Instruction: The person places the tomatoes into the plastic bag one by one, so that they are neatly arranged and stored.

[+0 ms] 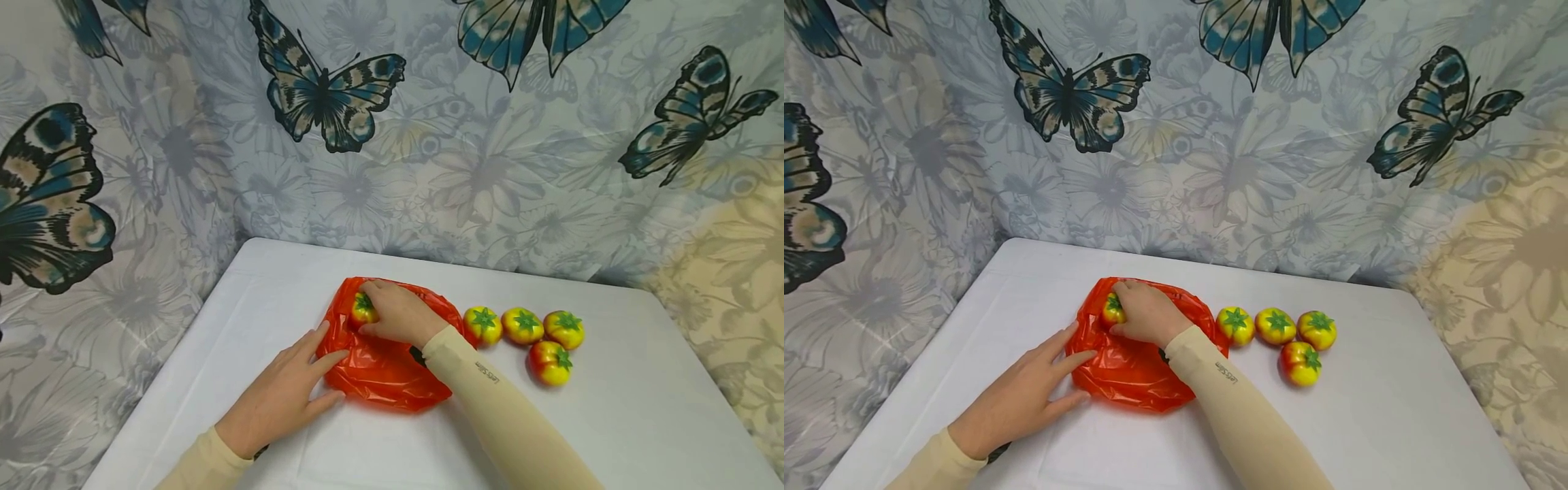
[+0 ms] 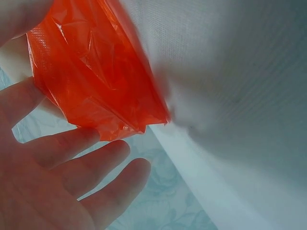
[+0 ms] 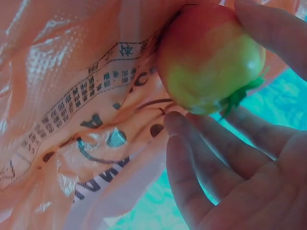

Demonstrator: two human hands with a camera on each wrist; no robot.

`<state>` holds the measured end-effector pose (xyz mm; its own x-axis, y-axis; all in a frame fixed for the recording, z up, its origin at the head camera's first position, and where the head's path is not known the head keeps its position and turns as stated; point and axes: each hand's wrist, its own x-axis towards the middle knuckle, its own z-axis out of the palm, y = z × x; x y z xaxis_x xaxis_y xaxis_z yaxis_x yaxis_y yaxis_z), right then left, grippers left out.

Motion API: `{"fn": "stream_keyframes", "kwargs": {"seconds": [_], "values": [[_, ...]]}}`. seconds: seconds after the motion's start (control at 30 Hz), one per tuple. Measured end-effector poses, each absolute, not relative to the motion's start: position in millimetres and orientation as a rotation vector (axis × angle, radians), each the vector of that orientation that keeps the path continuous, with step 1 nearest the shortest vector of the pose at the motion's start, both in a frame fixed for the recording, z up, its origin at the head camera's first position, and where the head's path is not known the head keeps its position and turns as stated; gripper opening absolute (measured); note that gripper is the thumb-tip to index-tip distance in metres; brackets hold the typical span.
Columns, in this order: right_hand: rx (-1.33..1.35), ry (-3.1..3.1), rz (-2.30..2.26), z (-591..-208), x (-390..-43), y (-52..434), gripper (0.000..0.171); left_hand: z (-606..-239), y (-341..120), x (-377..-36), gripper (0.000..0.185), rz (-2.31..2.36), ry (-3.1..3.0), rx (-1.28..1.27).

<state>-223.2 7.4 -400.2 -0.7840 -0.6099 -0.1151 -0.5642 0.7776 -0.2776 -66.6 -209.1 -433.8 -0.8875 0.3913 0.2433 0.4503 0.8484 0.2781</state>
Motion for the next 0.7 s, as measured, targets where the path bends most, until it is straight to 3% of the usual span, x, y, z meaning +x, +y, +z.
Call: {"fn": "stream_keyframes", "kwargs": {"seconds": [0.23, 0.7], "values": [[-0.944, 2.828, -0.384, -387.0, -209.4, 42.6, 0.08, -431.0, -200.1, -68.2, 0.063, -0.519, -2.905, -0.649], [-0.764, 3.037, -0.397, -363.3, -150.9, 142.1, 0.074, -429.0, -202.6, -62.2, 0.064, -0.594, -2.896, -0.619]]}}
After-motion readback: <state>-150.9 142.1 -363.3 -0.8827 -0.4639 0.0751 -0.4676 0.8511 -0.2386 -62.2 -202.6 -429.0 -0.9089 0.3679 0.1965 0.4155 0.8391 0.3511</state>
